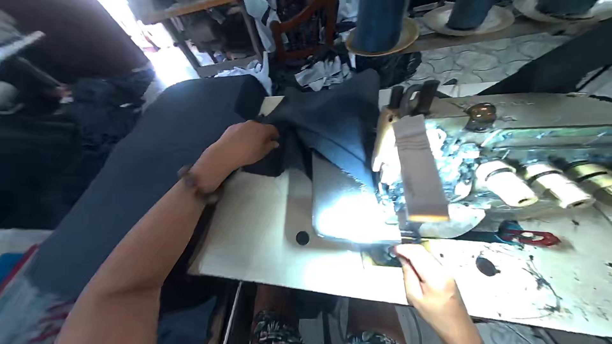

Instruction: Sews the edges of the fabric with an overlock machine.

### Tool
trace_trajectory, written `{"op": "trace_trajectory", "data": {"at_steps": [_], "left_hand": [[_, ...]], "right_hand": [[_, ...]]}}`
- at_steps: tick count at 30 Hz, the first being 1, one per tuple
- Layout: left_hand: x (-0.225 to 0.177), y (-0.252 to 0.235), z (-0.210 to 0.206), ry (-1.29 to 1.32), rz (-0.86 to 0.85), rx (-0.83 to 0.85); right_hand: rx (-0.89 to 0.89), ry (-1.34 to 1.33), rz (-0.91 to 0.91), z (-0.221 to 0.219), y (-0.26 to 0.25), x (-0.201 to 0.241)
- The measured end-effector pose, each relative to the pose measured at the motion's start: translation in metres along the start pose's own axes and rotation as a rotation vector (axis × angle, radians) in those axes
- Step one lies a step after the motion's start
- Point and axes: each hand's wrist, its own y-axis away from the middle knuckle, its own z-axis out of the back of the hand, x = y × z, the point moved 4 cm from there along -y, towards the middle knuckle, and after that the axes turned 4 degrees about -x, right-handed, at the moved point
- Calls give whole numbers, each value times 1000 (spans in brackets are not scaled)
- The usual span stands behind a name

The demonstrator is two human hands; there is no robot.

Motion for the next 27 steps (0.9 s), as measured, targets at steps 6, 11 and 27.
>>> {"op": "trace_trajectory", "data": {"at_steps": [6,11,27], "left_hand": [[86,172,-13,123,364,-266],[88,195,-38,261,355,-549],[107,189,-9,496,540,-572]], "right_hand": [[-50,-65,-77,8,-1,5],[-51,-38,-60,9,0,7],[-205,-122,-66,18,5,15]]}}
